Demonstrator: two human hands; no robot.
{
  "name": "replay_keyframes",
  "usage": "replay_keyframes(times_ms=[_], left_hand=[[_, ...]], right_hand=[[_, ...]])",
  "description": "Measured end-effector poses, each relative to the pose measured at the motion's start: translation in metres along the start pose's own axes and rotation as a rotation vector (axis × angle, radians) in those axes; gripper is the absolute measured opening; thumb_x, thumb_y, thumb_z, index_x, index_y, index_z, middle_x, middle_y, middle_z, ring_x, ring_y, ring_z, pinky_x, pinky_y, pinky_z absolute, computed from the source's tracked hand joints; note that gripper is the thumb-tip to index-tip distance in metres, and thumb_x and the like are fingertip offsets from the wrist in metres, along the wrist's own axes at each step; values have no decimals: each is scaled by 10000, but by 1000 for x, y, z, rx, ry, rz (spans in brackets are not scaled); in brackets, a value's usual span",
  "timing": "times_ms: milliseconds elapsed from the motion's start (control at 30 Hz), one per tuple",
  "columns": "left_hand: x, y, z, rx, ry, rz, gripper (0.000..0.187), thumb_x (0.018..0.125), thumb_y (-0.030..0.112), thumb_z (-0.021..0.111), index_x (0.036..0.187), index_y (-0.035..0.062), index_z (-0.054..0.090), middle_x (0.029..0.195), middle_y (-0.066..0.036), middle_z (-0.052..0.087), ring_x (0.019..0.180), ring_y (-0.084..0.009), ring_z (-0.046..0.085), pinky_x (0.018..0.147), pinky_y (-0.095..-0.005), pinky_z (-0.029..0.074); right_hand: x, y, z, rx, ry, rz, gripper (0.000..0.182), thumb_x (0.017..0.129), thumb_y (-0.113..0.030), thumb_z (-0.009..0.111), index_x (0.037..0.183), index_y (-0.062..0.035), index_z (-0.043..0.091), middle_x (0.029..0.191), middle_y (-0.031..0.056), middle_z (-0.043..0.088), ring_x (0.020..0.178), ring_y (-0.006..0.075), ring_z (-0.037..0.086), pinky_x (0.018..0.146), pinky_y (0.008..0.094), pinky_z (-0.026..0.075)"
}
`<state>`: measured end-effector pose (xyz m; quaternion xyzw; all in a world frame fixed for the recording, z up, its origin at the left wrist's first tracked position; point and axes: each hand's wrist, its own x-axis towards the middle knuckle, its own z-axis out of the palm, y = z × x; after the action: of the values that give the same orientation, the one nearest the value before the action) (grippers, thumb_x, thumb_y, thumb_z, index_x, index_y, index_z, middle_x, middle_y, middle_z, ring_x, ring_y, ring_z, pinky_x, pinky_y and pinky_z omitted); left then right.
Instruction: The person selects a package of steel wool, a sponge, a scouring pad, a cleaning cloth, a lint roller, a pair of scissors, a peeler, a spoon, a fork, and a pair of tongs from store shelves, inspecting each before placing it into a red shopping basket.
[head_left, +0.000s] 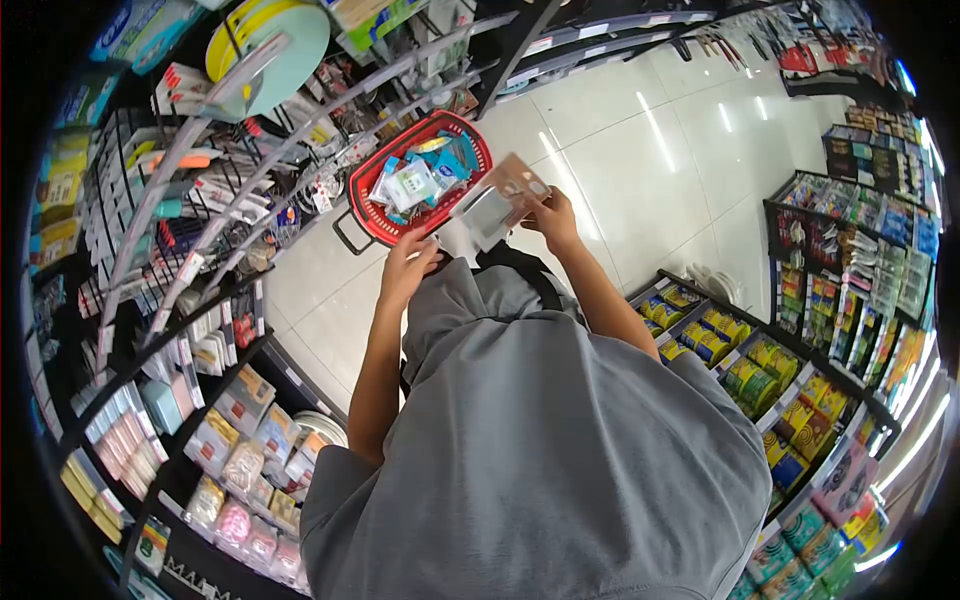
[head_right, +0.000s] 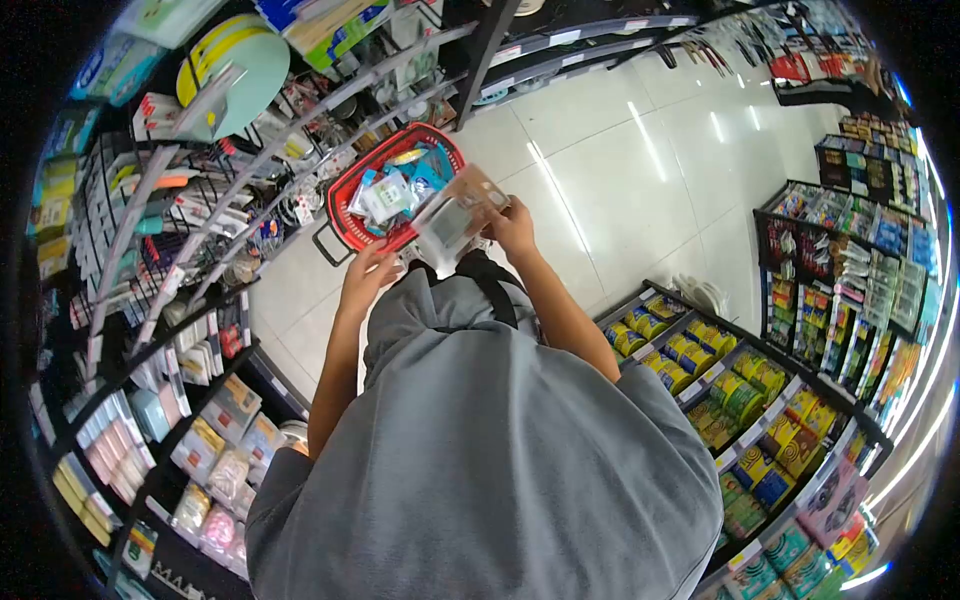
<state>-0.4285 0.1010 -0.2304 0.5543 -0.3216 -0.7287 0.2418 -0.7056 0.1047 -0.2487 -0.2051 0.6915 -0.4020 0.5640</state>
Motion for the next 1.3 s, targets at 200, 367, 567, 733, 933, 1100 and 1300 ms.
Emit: replay_keyframes(times_ms=[200,367,567,733,933,1100,1300], left_hand=[[-8,-96,-83,129,228,-136,365,852,229,585,1149,32,509,966,-109,609,837,-196,628,682,-288,499],[-46,-151,-128,176,387,-291,351,839,228,585,1119,29,516,915,-93,616,783,-208,626,670,-330,501],[-71,-186,-145,90,437,-411,329,806,204,597,1076,23,546,836,-70,633,704,-162,625,576,-283,492],[-70,-190,-147,112,397,-470,295,818,213,588,1055,42,552,868,-54,633,723,-159,626,590,-300,492],[-45,-172,-156,159,347,-459,264,823,206,586,1041,60,557,876,-55,630,728,-159,623,596,-303,488],[-8,-154,-171,308,265,-105,274,800,203,615,1017,41,572,787,-81,640,606,-146,618,485,-270,468],[41,41,-98,497,69,539,255,829,150,604,1036,6,563,883,-98,641,778,-135,617,668,-269,493]], right_hand=[[41,76,-8,-470,240,197,330,748,-140,679,945,45,489,824,149,613,637,191,649,527,280,559],[100,152,10,-723,136,110,373,755,-213,683,962,35,497,825,134,619,656,181,654,532,290,562],[65,79,101,-348,-179,198,389,767,-209,650,1049,5,488,856,120,628,714,186,661,546,313,538],[63,75,101,-578,-333,214,405,723,-118,621,1096,-5,510,873,129,643,686,206,660,561,312,526],[82,167,11,-980,-461,-98,243,772,-184,581,953,-22,594,800,101,648,650,189,629,535,304,512],[51,193,-54,-830,-321,189,208,772,-212,511,801,-73,663,725,70,641,609,190,605,572,336,486],[15,197,-52,-481,194,305,170,685,-165,592,787,-48,660,715,74,633,646,185,592,575,315,495]])
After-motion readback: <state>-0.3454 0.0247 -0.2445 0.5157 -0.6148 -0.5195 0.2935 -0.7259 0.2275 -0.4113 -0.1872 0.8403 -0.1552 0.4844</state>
